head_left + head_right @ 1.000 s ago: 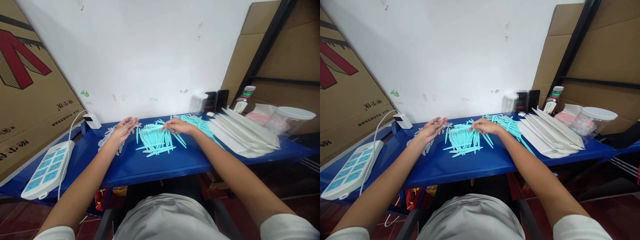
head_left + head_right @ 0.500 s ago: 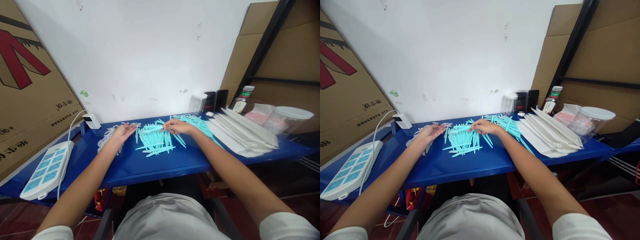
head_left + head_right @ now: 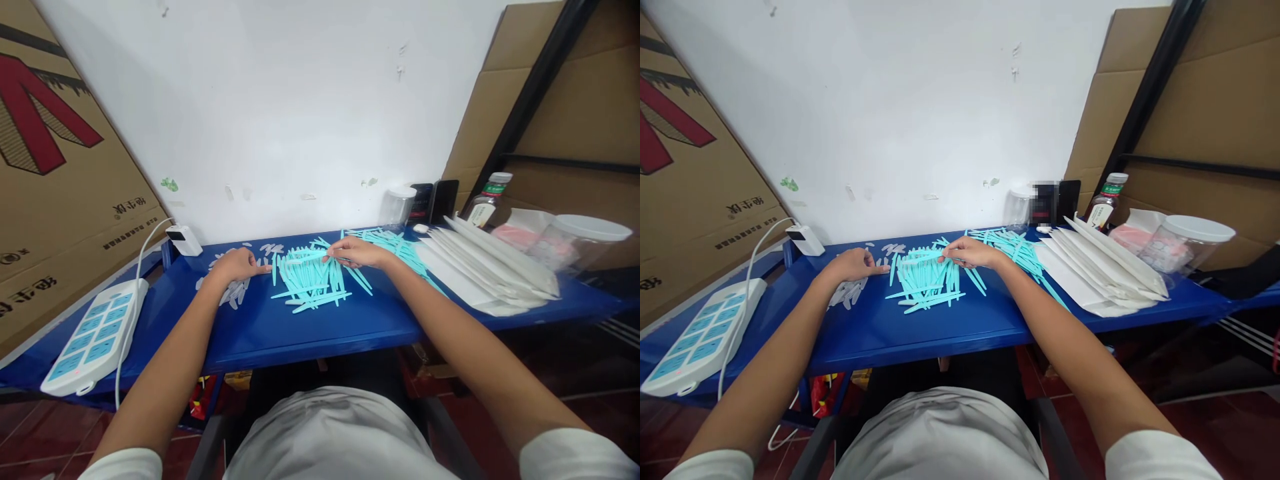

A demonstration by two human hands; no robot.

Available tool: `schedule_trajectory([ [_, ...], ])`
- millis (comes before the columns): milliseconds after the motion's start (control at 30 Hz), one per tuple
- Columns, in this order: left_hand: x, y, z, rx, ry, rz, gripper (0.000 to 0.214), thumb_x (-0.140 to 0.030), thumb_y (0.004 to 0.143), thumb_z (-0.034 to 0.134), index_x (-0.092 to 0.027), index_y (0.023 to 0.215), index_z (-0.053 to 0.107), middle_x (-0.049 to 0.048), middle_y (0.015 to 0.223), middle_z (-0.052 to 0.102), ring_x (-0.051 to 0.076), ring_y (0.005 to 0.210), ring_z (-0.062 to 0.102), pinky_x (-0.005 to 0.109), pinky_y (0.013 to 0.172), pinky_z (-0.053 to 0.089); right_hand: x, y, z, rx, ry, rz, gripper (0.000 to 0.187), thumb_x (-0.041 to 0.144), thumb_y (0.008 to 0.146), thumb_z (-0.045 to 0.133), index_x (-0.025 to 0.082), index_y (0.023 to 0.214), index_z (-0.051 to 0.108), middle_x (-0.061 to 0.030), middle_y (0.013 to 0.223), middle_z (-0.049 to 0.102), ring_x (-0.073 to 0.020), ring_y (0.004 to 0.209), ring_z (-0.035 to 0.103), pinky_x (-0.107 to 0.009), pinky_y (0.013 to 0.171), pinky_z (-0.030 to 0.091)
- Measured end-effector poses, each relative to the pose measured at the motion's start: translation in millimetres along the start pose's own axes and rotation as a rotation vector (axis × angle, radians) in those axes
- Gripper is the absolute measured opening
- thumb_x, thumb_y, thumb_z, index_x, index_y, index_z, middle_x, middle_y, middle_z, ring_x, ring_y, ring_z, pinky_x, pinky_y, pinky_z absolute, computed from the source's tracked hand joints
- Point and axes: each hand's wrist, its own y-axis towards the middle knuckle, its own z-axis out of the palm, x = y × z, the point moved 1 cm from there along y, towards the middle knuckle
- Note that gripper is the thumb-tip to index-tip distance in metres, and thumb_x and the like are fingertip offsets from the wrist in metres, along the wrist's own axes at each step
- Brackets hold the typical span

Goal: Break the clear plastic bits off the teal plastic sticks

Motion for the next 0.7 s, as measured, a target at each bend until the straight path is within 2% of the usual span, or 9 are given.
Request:
schedule_trajectory([
  [100,-8,-1,9.6,0.033,0.036,0.006,0.042,-0.058,0.063,0.085,-0.025,0.056,0.06,0.0044,0.051,0.06,0.023,0.052,0.056,0.03,0.054,0.029,0,0,0,-0.002,-0.009,0.001,0.041,0.047,0.097,0.062,0.011,0.111,0.077,0.0047,0.058,0.038,-0.008,0.049,0.026,-0.023,0.043,0.021],
  [300,-14,-2,10.8,-0.085,0.006,0.116,0.029,-0.046,0.065,0.086,-0.025,0.074,0.068,0.0021,0.06,0.064,0.022,0.057,0.057,0.029,0.057,0.031,2,-1,0,-0.005,0.0,0.002,0.039,0.045,0.097,0.062,0.012,0.11,0.077,0.006,0.056,0.034,-0.0079,0.049,0.023,-0.022,0.043,0.02],
  [433,-11,-1,10.6,-0.014,0.053,0.131,0.021,-0.042,0.072,0.08,-0.024,0.072,0.069,0.0051,0.067,0.068,0.022,0.062,0.06,0.03,0.059,0.033,1,-1,0,0.005,-0.006,0.001,0.041,0.046,0.098,0.061,0.011,0.111,0.077,0.0056,0.057,0.036,-0.0077,0.049,0.023,-0.023,0.043,0.02],
  [567,-8,1,13.4,0.023,-0.004,0.138,0.024,-0.044,0.073,0.078,-0.022,0.071,0.069,0.0062,0.069,0.07,0.023,0.064,0.063,0.03,0.06,0.038,-1,0,-1,0.018,-0.016,-0.006,0.043,0.049,0.097,0.062,0.011,0.113,0.077,0.0056,0.057,0.036,-0.0073,0.049,0.023,-0.022,0.043,0.02],
  [700,-13,2,12.9,-0.076,-0.145,0.223,0.032,-0.05,0.079,0.071,-0.019,0.089,0.073,0.0068,0.081,0.075,0.022,0.072,0.066,0.031,0.066,0.046,0,0,-1,0.031,-0.019,-0.009,0.045,0.049,0.098,0.061,0.011,0.114,0.076,0.0054,0.057,0.037,-0.0073,0.048,0.024,-0.022,0.043,0.02],
])
